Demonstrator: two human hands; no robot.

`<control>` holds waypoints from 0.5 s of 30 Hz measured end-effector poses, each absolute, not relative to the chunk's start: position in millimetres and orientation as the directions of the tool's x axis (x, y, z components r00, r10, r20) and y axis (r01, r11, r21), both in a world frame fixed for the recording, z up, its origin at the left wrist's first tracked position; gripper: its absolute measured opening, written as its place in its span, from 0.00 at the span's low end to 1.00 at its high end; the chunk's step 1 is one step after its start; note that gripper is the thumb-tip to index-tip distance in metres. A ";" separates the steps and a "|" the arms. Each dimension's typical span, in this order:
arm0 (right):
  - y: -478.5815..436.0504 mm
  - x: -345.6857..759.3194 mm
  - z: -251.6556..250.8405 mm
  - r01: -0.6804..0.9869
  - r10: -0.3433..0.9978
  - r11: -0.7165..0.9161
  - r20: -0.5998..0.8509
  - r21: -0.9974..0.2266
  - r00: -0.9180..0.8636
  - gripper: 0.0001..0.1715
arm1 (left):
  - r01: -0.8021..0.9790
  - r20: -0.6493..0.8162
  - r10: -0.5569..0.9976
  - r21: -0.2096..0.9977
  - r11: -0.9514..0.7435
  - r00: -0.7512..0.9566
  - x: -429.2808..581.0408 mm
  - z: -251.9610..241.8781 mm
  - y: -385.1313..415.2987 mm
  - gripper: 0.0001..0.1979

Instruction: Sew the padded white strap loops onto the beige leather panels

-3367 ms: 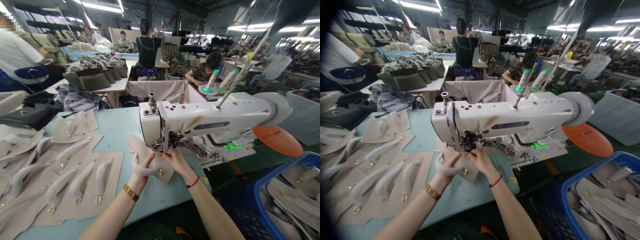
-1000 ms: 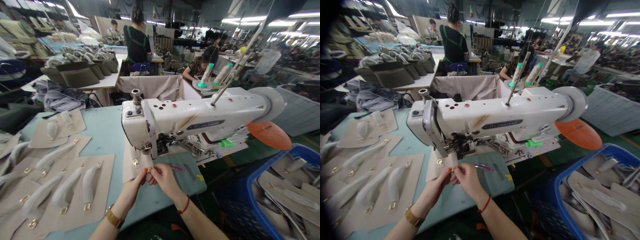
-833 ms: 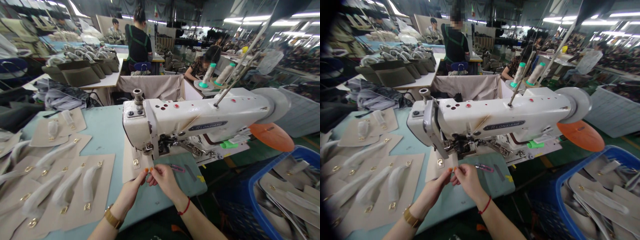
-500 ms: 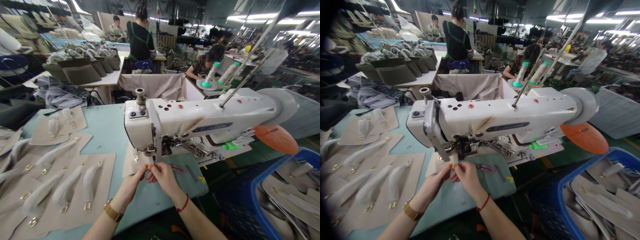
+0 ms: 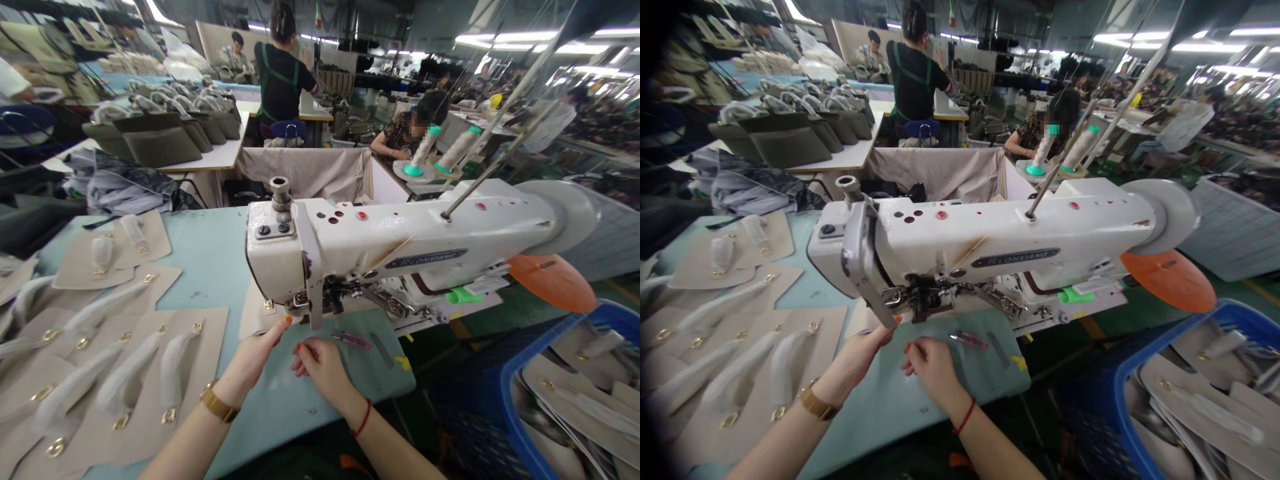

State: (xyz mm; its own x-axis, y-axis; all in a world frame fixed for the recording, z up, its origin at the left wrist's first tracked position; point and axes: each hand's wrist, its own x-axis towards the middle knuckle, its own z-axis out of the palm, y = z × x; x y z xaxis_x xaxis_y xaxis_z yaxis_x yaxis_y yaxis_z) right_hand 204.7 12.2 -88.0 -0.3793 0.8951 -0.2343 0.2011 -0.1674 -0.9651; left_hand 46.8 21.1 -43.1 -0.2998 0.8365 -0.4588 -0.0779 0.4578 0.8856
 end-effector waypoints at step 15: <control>-10.2 216.9 -121.0 0.595 0.881 0.316 -0.004 -0.739 -0.472 0.12 | -0.156 -0.409 0.860 0.912 0.379 -0.305 44.3 -50.7 35.2 0.18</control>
State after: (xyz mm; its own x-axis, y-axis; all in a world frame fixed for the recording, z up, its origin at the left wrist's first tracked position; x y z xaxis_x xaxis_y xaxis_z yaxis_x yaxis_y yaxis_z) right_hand 216.9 -10.2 -121.0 -0.4724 0.8814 -0.0036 0.5948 0.3158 -0.7393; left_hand 44.3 35.2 -50.7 -0.3053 0.8599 -0.4091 -0.1563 0.3785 0.9123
